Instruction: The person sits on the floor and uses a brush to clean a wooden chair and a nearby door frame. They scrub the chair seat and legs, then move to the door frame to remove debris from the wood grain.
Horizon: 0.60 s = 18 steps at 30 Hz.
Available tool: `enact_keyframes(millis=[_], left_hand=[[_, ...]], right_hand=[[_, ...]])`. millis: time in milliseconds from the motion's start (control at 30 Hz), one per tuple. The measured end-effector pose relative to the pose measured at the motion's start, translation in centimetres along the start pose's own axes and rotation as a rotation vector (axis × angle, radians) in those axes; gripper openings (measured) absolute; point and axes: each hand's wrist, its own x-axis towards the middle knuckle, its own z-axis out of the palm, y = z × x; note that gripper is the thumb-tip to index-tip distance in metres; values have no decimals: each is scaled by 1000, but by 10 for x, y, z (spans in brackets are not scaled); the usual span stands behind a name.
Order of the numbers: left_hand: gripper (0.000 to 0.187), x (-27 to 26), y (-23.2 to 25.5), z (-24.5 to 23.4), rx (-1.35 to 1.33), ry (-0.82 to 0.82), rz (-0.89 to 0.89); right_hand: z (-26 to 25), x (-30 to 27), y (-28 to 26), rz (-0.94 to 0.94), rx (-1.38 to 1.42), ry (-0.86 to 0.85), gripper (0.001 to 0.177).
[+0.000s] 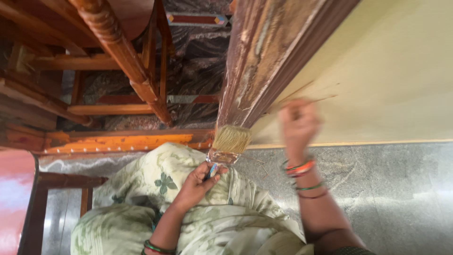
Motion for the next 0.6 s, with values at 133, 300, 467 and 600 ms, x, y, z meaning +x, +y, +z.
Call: enact_keyframes(millis=[133, 300, 467, 600], left_hand=[[25, 2, -1, -2, 10, -35, 56], [23, 14, -6, -3, -11, -28, 15], [23, 10, -8, 0, -30, -48, 30], [23, 5, -5, -1, 7, -31, 23]], right_hand=[[-60, 42, -34, 227, 40, -270, 3], [-67, 41, -26, 158, -379, -687, 14], [-11, -1, -3, 338, -199, -509, 9], [4, -13, -17, 416, -64, -328, 6]])
